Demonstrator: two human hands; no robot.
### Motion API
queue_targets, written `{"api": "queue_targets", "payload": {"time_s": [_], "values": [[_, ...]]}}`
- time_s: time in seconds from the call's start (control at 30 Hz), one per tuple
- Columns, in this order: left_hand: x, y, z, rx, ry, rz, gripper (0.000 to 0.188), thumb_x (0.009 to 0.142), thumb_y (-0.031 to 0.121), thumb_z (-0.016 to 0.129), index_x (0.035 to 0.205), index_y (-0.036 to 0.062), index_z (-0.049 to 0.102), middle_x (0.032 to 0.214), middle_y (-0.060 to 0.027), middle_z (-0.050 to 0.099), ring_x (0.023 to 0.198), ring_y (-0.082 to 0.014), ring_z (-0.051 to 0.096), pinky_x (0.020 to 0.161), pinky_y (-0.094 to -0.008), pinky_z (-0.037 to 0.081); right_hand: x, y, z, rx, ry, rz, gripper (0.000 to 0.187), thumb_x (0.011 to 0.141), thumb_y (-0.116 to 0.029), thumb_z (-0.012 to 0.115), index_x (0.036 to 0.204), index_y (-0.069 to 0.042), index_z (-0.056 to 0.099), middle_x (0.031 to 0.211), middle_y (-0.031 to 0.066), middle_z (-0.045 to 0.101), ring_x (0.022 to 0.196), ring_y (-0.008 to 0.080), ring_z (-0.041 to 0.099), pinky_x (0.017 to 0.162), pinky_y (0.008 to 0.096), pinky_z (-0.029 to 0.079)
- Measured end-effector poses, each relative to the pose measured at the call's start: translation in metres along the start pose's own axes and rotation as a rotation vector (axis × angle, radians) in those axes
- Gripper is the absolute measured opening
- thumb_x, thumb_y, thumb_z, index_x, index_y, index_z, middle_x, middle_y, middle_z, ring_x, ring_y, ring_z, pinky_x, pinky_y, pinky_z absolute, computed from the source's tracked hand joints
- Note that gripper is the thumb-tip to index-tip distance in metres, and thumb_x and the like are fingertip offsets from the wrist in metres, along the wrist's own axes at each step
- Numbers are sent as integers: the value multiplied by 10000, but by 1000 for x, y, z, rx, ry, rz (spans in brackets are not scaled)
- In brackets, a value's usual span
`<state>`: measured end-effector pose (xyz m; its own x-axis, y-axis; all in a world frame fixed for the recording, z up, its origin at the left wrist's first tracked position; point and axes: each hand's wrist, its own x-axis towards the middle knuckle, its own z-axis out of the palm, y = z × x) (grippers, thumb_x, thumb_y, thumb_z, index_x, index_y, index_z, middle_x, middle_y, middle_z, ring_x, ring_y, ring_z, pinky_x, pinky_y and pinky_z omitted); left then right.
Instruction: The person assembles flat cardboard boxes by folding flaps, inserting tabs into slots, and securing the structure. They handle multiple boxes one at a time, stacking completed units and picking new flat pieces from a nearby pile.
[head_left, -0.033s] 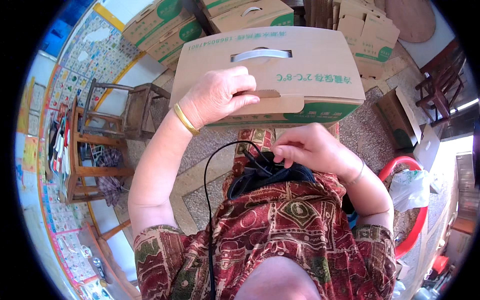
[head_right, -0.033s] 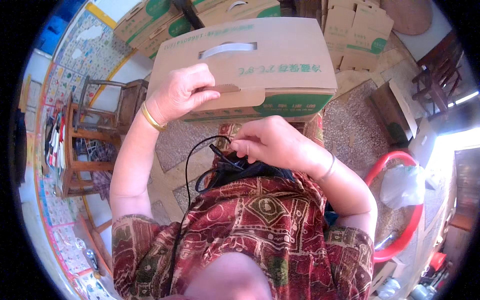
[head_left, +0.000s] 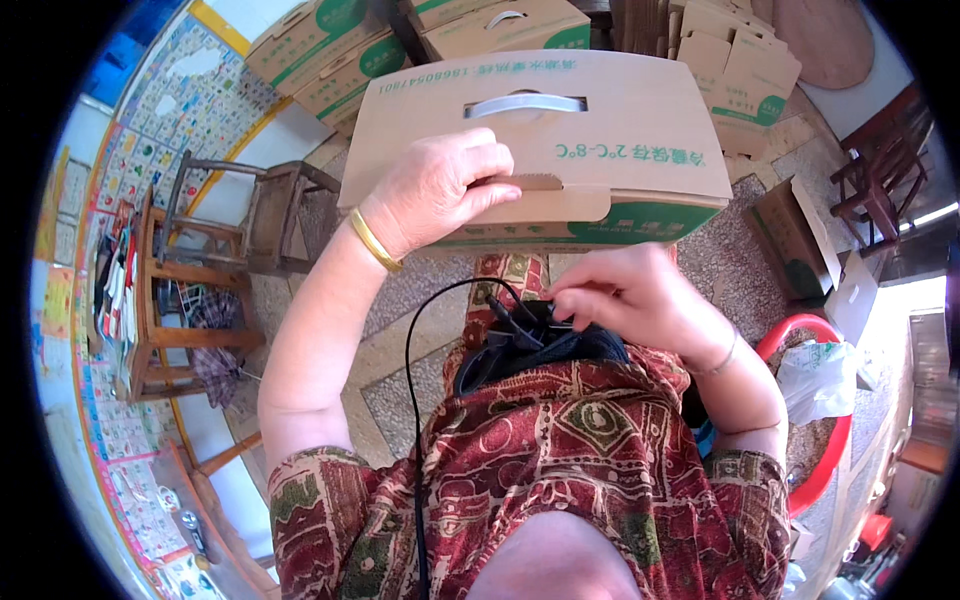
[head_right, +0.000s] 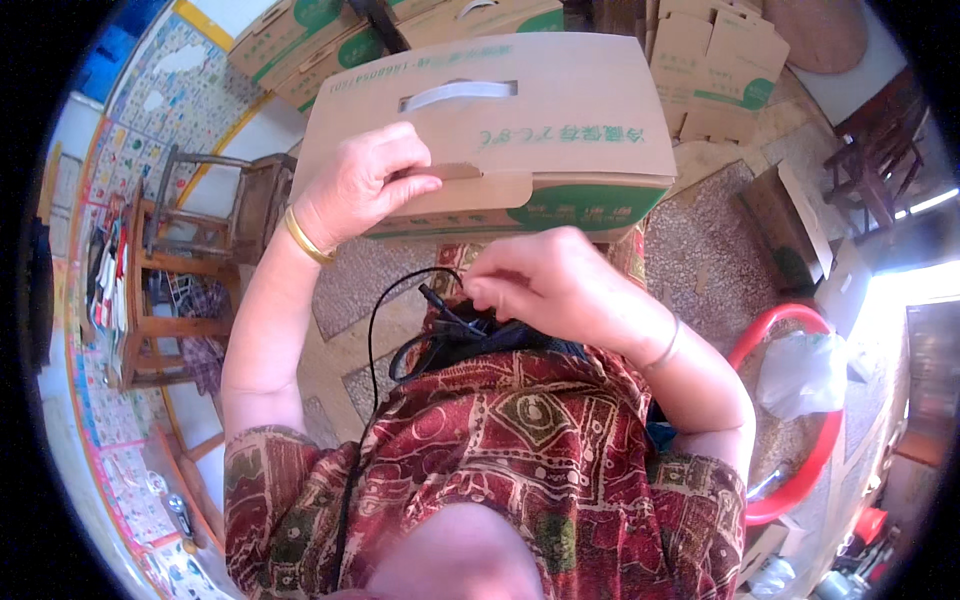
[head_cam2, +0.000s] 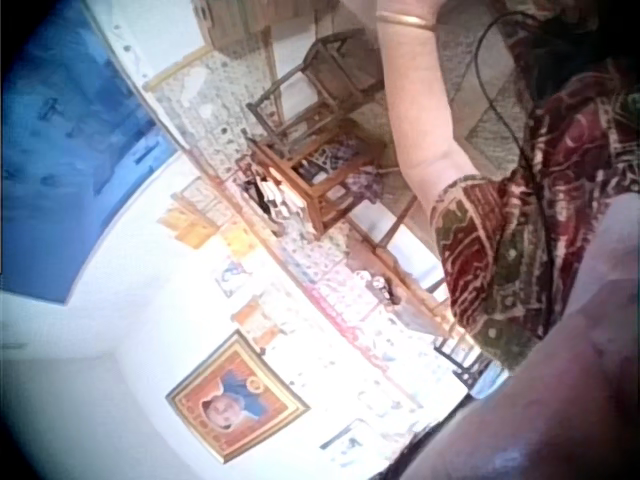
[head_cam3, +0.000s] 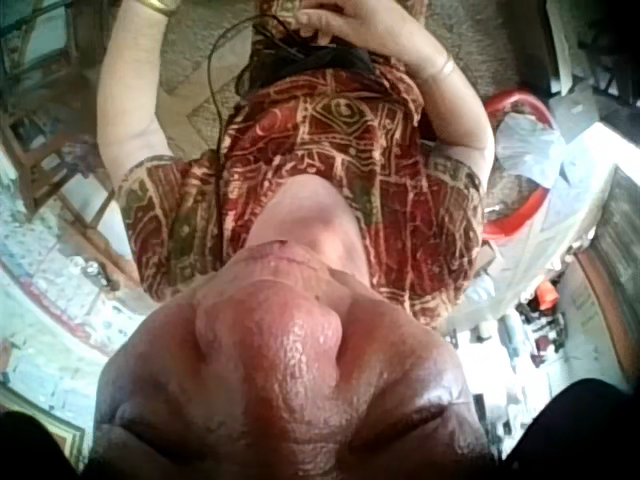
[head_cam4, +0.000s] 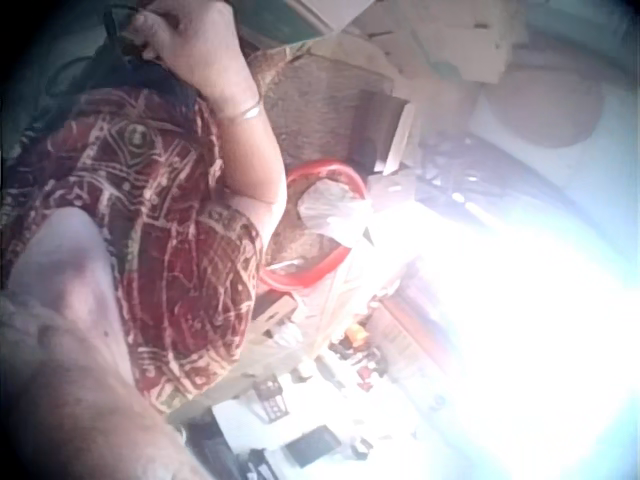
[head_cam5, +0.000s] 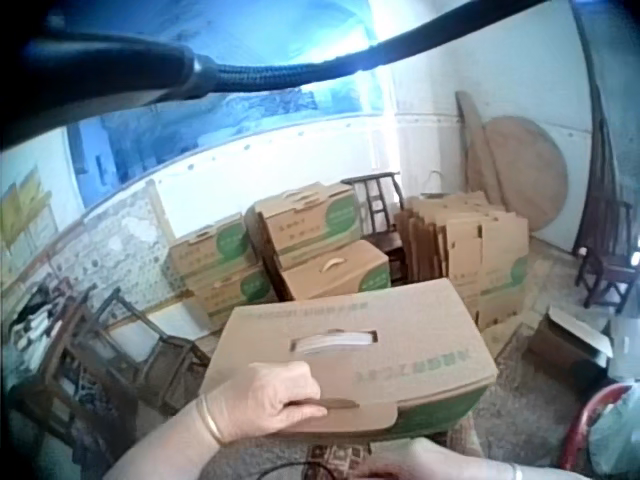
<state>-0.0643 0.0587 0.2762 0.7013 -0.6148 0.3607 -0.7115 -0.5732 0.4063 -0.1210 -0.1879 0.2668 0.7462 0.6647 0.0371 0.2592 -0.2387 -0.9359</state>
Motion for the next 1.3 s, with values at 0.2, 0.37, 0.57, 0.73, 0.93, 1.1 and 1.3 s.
{"api": "queue_targets", "payload": {"time_s": [0.2,0.37,0.57,0.73,0.93,1.1,1.3], "values": [[-16,12,32,120,405,6,148,747,85,700,785,38,564,753,-94,539,697,-282,524,626,-355,431,28,-6,-17,-767,560,-599,295,688,-92,727,968,-69,636,914,84,606,826,284,568,734,381,465],[-10,14,38,115,462,73,167,693,89,719,753,73,563,742,-57,551,719,-265,538,638,-374,438,47,10,-16,-867,481,-557,237,703,-132,701,931,-103,643,884,46,592,864,257,554,759,379,439],[27,9,47,117,536,152,164,700,111,719,750,74,567,754,-54,549,747,-258,545,659,-366,459,48,14,-45,-815,522,-545,143,717,-92,682,856,-96,645,837,53,603,843,278,575,743,380,458],[35,12,56,61,409,118,218,701,73,737,854,47,584,842,-90,574,775,-281,561,684,-357,470,41,34,-58,-713,507,-466,115,724,-104,688,829,-85,645,817,63,605,834,288,586,731,377,470],[15,12,43,-31,282,112,241,728,120,738,875,40,565,904,-99,580,855,-273,582,746,-353,491,38,41,-51,-738,496,-502,98,740,-118,676,834,-95,659,840,44,610,845,271,578,752,388,449],[5,8,45,-95,261,149,292,676,78,778,876,32,570,978,-103,606,930,-272,591,800,-341,489,29,41,-43,-782,473,-567,102,738,-121,667,839,-114,678,841,15,605,820,230,569,728,361,436],[5,3,49,-108,260,238,233,698,120,759,808,36,571,941,-89,590,862,-277,578,748,-355,488,17,43,-44,-898,357,-670,252,674,-68,697,921,-113,681,914,17,583,865,219,570,762,352,447]]}}
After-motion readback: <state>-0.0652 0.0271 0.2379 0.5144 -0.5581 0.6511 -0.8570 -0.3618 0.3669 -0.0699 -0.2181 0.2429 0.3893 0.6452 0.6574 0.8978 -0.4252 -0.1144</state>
